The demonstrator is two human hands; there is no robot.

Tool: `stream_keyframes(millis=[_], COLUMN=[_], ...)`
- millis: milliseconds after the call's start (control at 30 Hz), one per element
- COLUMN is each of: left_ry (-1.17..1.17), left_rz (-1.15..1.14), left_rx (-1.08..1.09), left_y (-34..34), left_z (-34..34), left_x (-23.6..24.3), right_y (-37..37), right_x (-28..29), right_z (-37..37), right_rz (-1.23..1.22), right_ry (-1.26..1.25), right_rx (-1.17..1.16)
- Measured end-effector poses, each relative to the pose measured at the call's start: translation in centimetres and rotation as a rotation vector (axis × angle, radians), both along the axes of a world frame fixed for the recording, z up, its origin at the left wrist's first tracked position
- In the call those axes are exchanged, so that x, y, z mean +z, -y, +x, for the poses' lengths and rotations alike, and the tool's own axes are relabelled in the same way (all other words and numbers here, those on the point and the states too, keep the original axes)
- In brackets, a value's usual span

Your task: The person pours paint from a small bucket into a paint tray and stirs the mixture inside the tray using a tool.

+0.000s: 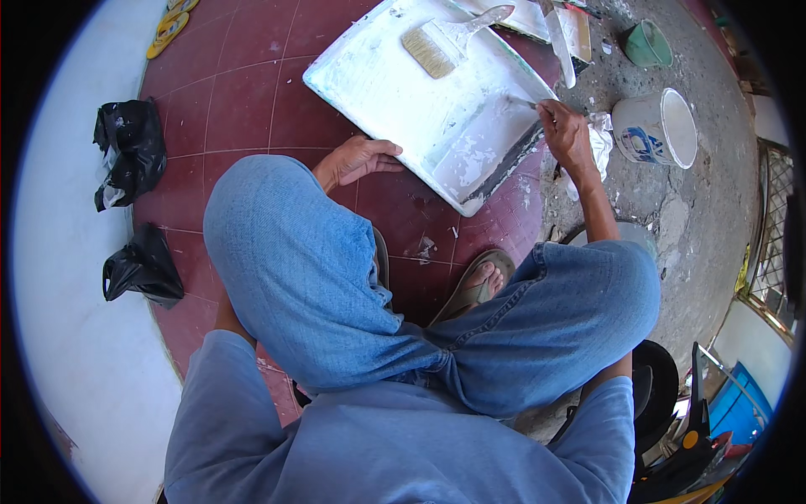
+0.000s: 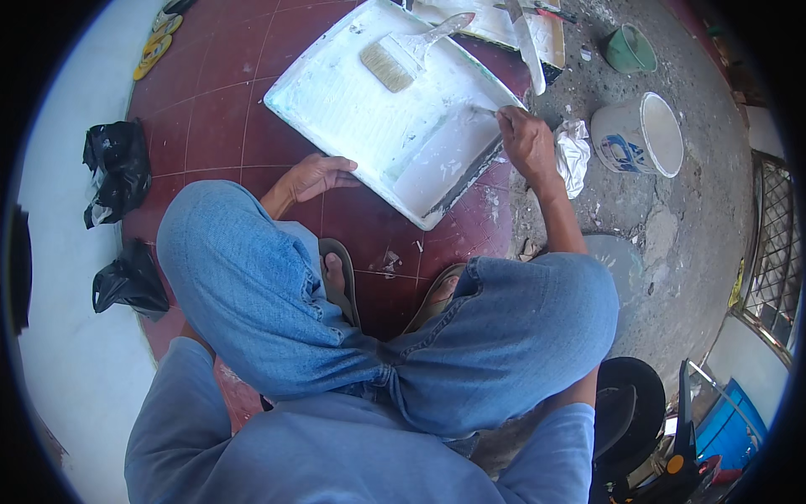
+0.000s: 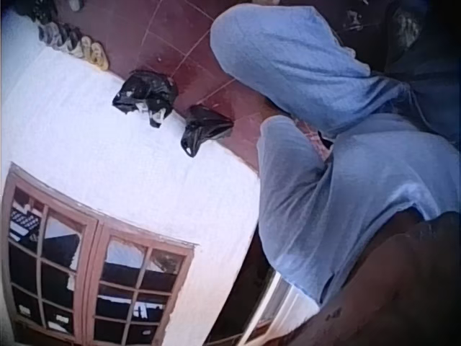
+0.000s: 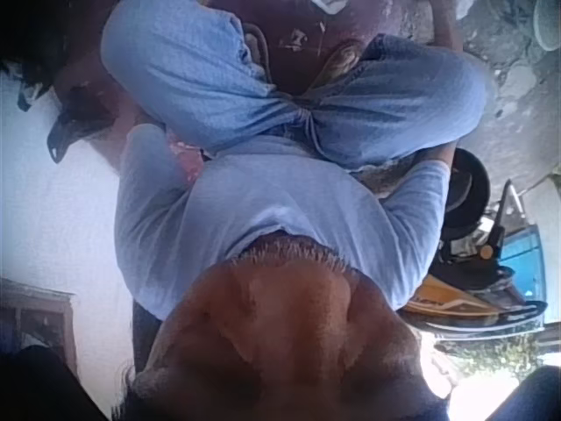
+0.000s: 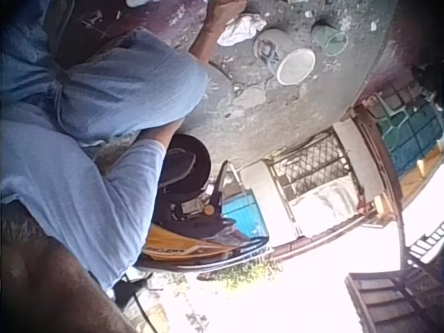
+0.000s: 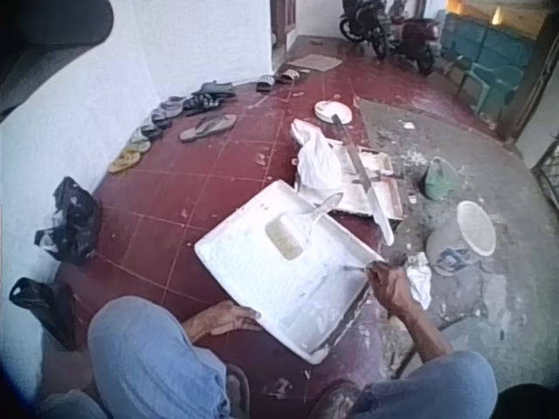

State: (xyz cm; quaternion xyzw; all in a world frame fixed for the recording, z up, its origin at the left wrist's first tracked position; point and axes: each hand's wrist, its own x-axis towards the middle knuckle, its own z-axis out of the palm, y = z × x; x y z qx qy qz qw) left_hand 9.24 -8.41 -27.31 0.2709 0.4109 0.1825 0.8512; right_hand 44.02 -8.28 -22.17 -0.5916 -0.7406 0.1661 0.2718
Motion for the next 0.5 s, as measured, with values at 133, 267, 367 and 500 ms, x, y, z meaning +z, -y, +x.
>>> stream_keyframes(millis=[133,267,367,500], left_ry=[0.007,0.007,0.015,0.015], left_rz=[0.013,0.012,0.002,0.031], left_rx=[-0.001,-0.013,-0.004,-0.003], left_y=[0.1,0.1,0.1,0.2], left_z=[0.5,0.0,0.0,0.4], left_x=[0.0,0.0,-0.1,-0.3], right_y=[0.1,-0.1,-1.7,-0.2], right_x=[-0.3,0.5,0.2,-0.7], right_z=[1.0,0.0,0.2,1.0], right_rz=[-0.011,-0.14,-0.022,-0.094], right_ry=[0.163,0.149,0.047,0.201], right_rx=[-0.07,0.019,-0.039,-0.104])
